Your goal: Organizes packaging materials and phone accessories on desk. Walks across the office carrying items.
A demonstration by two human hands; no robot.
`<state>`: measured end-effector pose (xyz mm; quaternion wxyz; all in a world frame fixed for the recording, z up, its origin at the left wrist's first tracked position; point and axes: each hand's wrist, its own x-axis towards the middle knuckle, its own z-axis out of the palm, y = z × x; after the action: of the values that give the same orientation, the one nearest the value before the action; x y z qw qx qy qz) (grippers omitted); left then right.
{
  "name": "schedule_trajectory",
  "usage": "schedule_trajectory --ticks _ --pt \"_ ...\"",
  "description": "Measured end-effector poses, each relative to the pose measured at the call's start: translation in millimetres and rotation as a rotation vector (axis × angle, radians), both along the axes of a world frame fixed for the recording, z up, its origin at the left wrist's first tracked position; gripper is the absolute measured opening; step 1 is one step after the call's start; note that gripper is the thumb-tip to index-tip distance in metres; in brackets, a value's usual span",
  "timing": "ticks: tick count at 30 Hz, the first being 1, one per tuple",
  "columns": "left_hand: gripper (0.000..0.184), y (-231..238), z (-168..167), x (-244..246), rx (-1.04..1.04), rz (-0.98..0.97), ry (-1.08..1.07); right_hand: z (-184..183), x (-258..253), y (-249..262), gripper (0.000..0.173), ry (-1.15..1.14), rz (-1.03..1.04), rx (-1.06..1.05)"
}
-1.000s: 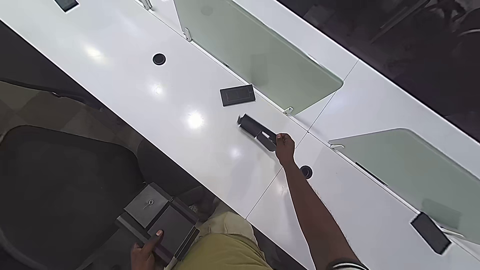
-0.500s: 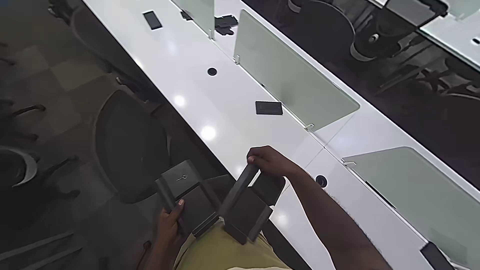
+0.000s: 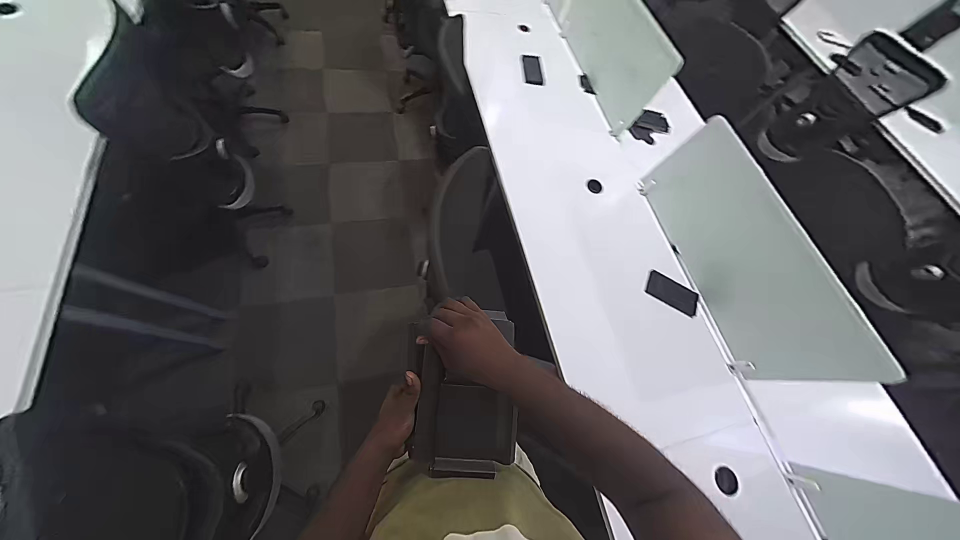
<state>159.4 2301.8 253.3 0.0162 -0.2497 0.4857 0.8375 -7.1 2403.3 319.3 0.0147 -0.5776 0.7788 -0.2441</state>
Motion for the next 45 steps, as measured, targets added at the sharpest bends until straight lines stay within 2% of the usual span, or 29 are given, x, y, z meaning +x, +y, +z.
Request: schedule_trajectory --ticks 2,4,8,11,16,20,26,31,40,43,45 --pt "0.085 -17 -3 18 -0.005 0.089 -0.004 -21 23 -23 0.024 0.012 -0.056 -0.145" --pt "0.078 -31 0 30 -0.035 0.146 0.023 -40 40 -42 0.028 -0.044 -0.104 -0.314" --pt "0.032 -54 12 47 -0.093 0.260 0.051 -50 65 -71 0.027 -0.316 -0.159 -0.518" --pt "0.015 -68 16 50 -0.070 0.316 0.083 -41 76 -90 0.026 -0.511 -0.116 -0.530" --pt "0.031 -98 22 44 -0.180 0.374 0.150 -30 69 -122 0.039 -0.923 -0.025 -0.565" --pt "0.035 -132 26 25 -0.274 0.378 0.103 -37 42 -158 0.043 -1.050 0.057 -0.604" --pt "0.030 -193 36 -36 -0.394 0.382 0.016 -40 -28 -223 0.035 -1.254 0.136 -0.699" --pt "0.015 -240 49 -100 -0.394 0.378 0.114 -30 -92 -266 0.033 -1.290 0.161 -0.745" --pt "0.020 -308 38 -183 -0.343 0.377 0.113 -33 -177 -329 0.035 -1.307 0.174 -0.723" --pt "0.030 -341 27 -208 -0.306 0.346 0.046 -36 -201 -357 0.046 -1.297 0.127 -0.666" --pt "0.044 -368 15 -225 -0.298 0.322 0.062 -37 -212 -380 0.053 -1.149 0.093 -0.571"
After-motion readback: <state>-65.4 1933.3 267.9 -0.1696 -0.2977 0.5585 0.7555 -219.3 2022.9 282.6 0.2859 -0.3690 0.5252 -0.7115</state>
